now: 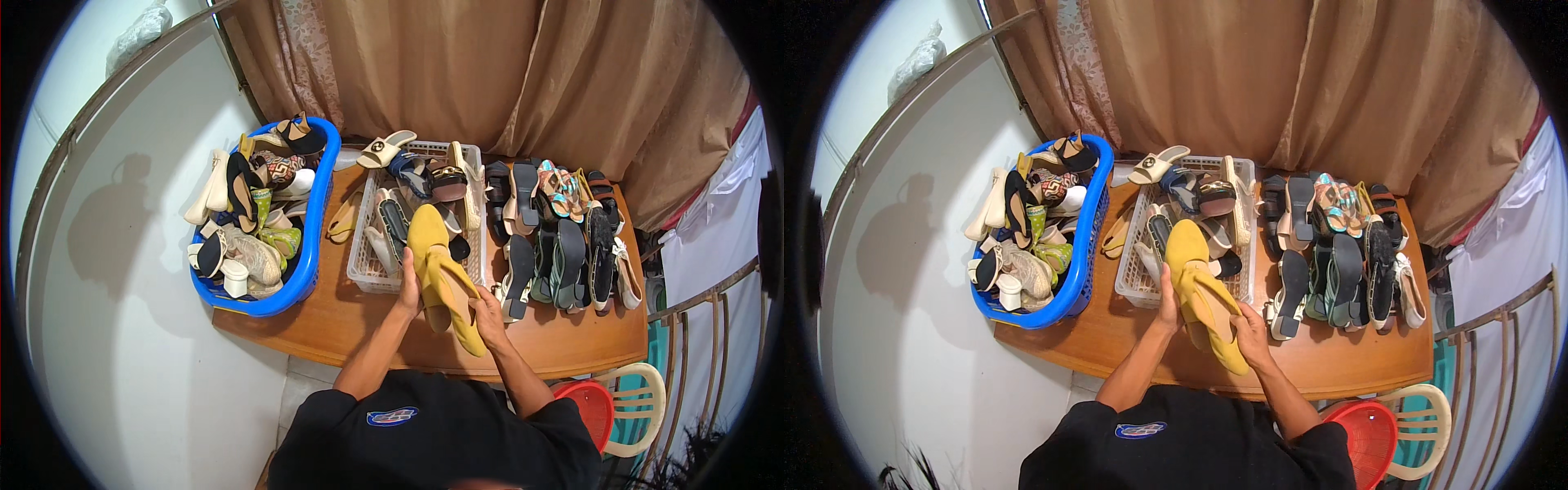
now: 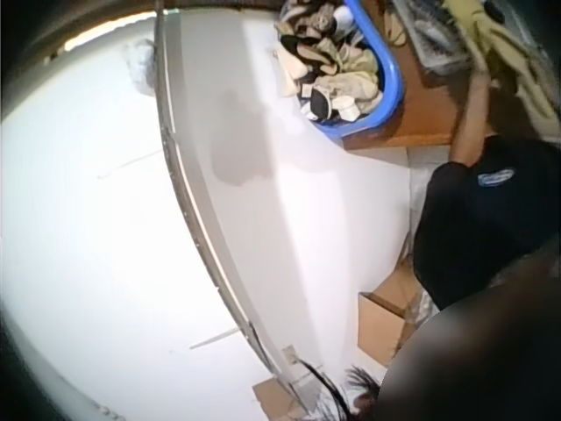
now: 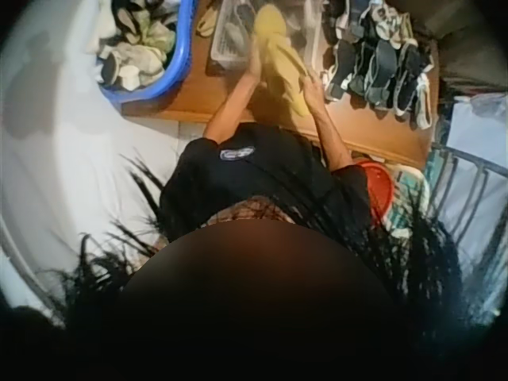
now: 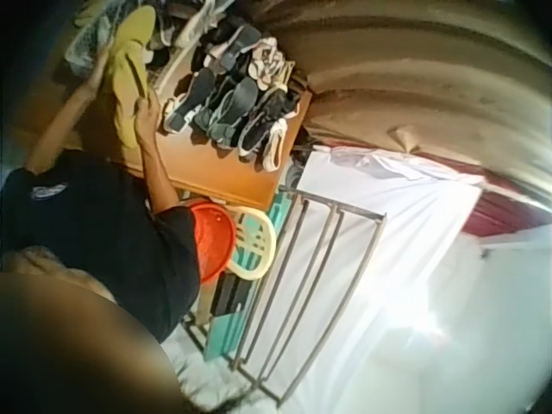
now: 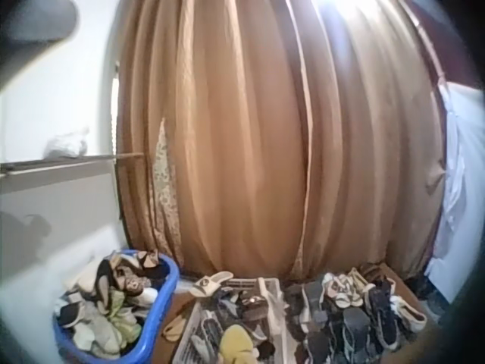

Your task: Sort and organize a variety of shoes from baskets onto a table.

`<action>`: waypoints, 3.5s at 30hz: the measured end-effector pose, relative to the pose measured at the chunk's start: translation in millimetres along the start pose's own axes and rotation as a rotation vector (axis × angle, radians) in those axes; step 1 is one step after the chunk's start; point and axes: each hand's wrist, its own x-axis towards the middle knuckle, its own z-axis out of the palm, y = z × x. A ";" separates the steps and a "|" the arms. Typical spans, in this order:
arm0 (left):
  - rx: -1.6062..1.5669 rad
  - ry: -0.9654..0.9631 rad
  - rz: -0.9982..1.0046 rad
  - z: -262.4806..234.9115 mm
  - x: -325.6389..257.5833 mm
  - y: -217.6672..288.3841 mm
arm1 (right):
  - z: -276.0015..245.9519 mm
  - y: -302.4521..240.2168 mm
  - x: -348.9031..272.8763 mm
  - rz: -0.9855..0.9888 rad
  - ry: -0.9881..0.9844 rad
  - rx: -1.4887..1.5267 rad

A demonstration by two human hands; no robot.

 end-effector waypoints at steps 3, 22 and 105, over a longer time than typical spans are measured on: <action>0.032 0.027 -0.005 4.7 -0.7 -3.0 | 13.6 -5.3 1.7 0.099 0.036 0.226; -0.069 0.085 0.015 -1.4 -4.3 -52.3 | 10.2 -4.1 -8.2 -0.169 0.189 -0.423; 0.313 -0.265 0.110 316.6 131.7 -232.9 | -343.3 -91.9 -98.7 -0.147 0.337 -0.296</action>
